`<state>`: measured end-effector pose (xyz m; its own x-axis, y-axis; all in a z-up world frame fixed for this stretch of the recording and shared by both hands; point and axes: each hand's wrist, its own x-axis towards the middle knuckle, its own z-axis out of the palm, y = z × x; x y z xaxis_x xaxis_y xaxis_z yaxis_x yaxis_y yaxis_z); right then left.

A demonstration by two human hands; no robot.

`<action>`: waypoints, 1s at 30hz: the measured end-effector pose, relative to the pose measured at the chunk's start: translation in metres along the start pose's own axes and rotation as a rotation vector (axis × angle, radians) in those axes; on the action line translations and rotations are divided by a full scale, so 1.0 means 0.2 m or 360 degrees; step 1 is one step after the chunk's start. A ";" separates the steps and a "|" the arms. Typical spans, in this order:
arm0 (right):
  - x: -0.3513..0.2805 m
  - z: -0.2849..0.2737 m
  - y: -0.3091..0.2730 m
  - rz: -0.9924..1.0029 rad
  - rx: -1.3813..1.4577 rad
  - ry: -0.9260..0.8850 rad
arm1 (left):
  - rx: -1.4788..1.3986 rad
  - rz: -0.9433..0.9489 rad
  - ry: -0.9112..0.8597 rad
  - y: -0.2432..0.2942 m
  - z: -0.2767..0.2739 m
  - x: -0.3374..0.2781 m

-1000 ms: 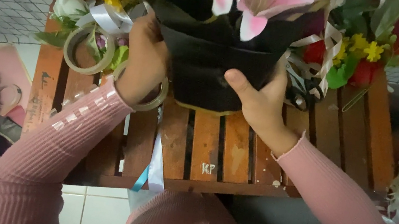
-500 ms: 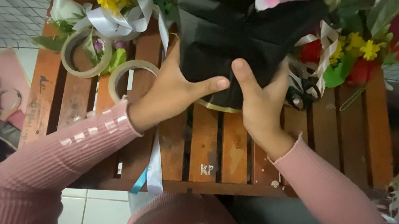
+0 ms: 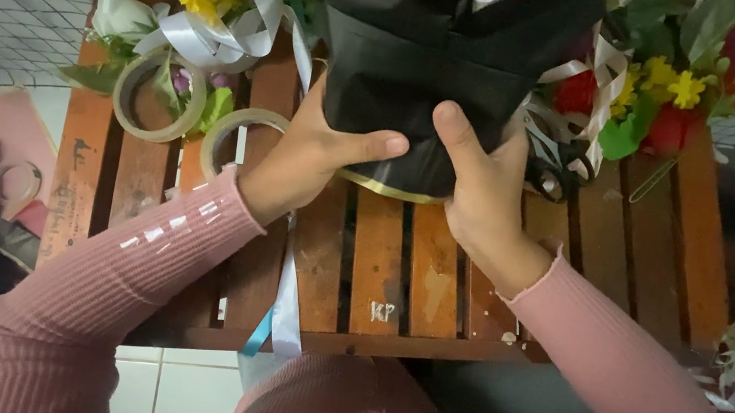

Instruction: A person wraps a flower bouquet in black decorative paper and secures it with tape at a professional arrangement station.

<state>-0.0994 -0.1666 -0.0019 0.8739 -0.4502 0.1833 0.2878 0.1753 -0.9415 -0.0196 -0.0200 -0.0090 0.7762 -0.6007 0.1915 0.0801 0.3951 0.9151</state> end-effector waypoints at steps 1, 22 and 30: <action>0.00 0.01 -0.02 0.0037 0.0060 0.0015 | 0.0008 -0.0006 0.0013 0.00 0.01 0.00; 0.04 0.02 -0.05 0.0092 0.0012 -0.0084 | -0.0319 -0.0288 0.0028 0.05 -0.06 0.02; 0.00 -0.07 -0.13 -0.1070 -0.0935 -0.0042 | -0.0189 -0.0351 0.0069 0.10 -0.09 0.03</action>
<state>-0.1121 -0.1830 0.0194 0.6039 -0.2745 0.7483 0.5019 -0.5984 -0.6245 -0.0016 -0.0035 0.0046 0.7576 -0.6522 -0.0261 0.3216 0.3381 0.8845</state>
